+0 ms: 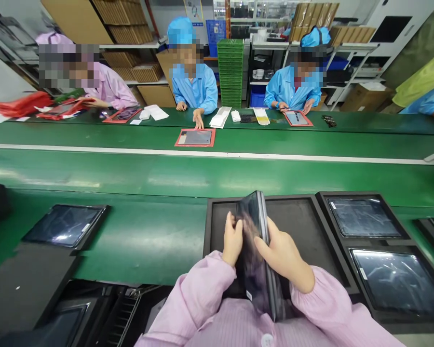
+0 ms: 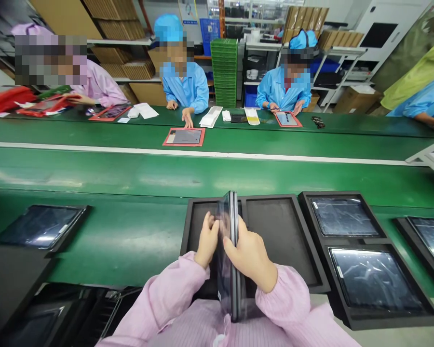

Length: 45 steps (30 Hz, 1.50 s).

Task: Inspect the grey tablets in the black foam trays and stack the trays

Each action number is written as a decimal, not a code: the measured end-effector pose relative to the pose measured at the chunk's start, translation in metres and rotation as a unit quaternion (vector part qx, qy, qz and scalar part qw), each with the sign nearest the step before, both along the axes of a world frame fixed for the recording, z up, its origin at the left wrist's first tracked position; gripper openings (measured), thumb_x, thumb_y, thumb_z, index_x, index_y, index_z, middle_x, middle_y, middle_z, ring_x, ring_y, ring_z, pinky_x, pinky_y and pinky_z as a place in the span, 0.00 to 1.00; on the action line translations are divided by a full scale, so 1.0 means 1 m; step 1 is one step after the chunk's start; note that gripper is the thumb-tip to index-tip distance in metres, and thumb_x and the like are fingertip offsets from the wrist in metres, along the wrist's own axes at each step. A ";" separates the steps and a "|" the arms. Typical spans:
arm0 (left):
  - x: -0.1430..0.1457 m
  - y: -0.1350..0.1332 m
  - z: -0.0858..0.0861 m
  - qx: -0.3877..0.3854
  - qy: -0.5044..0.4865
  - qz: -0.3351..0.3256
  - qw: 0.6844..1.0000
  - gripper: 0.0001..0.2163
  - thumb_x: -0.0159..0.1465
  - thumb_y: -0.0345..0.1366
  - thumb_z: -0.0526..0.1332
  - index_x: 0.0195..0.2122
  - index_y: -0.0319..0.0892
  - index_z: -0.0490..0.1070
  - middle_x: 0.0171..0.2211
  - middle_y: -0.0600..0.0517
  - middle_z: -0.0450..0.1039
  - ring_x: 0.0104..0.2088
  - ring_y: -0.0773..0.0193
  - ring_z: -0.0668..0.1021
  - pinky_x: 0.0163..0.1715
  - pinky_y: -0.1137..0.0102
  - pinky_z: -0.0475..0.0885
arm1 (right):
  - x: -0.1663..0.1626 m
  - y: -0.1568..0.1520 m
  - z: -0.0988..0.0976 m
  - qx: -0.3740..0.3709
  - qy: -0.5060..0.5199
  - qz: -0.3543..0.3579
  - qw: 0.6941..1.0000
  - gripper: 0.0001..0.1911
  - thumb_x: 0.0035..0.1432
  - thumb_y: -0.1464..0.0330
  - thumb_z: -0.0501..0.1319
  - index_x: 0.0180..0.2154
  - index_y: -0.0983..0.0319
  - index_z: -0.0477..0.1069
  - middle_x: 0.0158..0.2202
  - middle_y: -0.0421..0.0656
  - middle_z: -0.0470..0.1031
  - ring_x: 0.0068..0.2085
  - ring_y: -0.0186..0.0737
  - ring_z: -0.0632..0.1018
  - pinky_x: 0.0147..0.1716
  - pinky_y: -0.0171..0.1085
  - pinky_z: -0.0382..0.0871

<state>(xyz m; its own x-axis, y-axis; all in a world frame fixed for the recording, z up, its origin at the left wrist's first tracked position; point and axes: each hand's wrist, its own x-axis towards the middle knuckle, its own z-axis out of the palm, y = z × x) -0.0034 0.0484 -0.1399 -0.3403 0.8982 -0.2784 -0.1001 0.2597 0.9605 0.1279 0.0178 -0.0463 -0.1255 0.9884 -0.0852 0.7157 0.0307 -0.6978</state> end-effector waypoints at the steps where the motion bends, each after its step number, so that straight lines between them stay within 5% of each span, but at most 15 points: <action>1: 0.005 0.003 0.004 0.020 0.014 -0.008 1.000 0.28 0.50 0.47 0.64 0.50 0.39 0.66 0.58 0.38 0.62 0.61 0.50 0.61 0.62 0.55 0.54 | -0.004 0.002 0.002 -0.025 -0.018 -0.007 0.999 0.27 0.53 0.63 0.50 0.53 0.68 0.63 0.29 0.47 0.76 0.27 0.50 0.77 0.29 0.42 0.67; 4: 0.010 0.015 0.021 0.104 0.005 -0.093 0.990 0.31 0.52 0.45 0.59 0.57 0.40 0.60 0.63 0.44 0.54 0.65 0.56 0.55 0.64 0.61 0.50 | -0.013 0.012 -0.004 -0.039 0.032 -0.011 0.999 0.23 0.56 0.60 0.49 0.48 0.64 0.66 0.25 0.43 0.74 0.25 0.46 0.75 0.28 0.41 0.66; 9: 0.002 0.041 0.048 0.097 -0.040 -0.116 0.988 0.25 0.50 0.42 0.58 0.49 0.38 0.68 0.49 0.43 0.72 0.49 0.54 0.74 0.52 0.61 0.68 | -0.022 0.047 -0.020 0.013 0.253 -0.101 0.962 0.18 0.51 0.55 0.53 0.37 0.61 0.68 0.34 0.45 0.74 0.28 0.40 0.74 0.27 0.37 0.68; 15: -0.006 0.053 0.058 0.104 -0.051 -0.114 0.987 0.15 0.47 0.40 0.60 0.35 0.40 0.72 0.39 0.46 0.73 0.41 0.58 0.77 0.45 0.63 0.73 | -0.023 0.088 -0.017 -0.156 0.435 -0.085 0.883 0.26 0.38 0.60 0.60 0.42 0.62 0.66 0.24 0.37 0.67 0.20 0.34 0.67 0.17 0.34 0.65; 26: -0.012 0.053 0.061 0.142 0.005 -0.144 0.979 0.10 0.50 0.36 0.59 0.34 0.42 0.72 0.37 0.49 0.70 0.35 0.64 0.75 0.37 0.69 0.74 | -0.018 0.082 -0.021 -0.164 0.448 -0.054 0.877 0.22 0.43 0.62 0.62 0.43 0.61 0.67 0.26 0.37 0.68 0.22 0.31 0.67 0.19 0.31 0.65; 32: -0.024 0.047 0.058 0.169 -0.043 -0.236 0.956 0.18 0.50 0.37 0.63 0.44 0.42 0.69 0.45 0.46 0.66 0.48 0.57 0.71 0.48 0.64 0.70 | -0.007 0.079 -0.017 -0.194 0.431 0.014 0.881 0.31 0.44 0.66 0.62 0.52 0.60 0.61 0.28 0.37 0.68 0.27 0.34 0.70 0.27 0.35 0.67; 37: -0.026 0.047 0.056 0.174 -0.044 -0.258 0.949 0.18 0.52 0.35 0.62 0.46 0.43 0.68 0.46 0.47 0.64 0.47 0.58 0.71 0.50 0.64 0.69 | -0.005 0.079 -0.016 -0.202 0.423 0.030 0.883 0.33 0.45 0.66 0.62 0.54 0.61 0.59 0.26 0.35 0.65 0.29 0.35 0.70 0.31 0.36 0.68; 45: -0.032 0.045 0.049 0.188 -0.059 -0.308 0.931 0.26 0.54 0.43 0.65 0.53 0.45 0.65 0.53 0.45 0.59 0.55 0.54 0.66 0.55 0.62 0.64 | -0.002 0.077 -0.015 -0.197 0.411 0.044 0.889 0.40 0.44 0.65 0.64 0.59 0.62 0.56 0.38 0.42 0.70 0.33 0.36 0.70 0.35 0.37 0.69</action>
<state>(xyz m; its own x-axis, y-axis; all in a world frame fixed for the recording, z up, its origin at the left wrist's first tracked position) -0.0354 0.0932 -0.0907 0.2838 0.9545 0.0917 -0.1535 -0.0492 0.9869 0.1255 0.0949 -0.0617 -0.3802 0.8855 -0.2670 -0.0340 -0.3019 -0.9527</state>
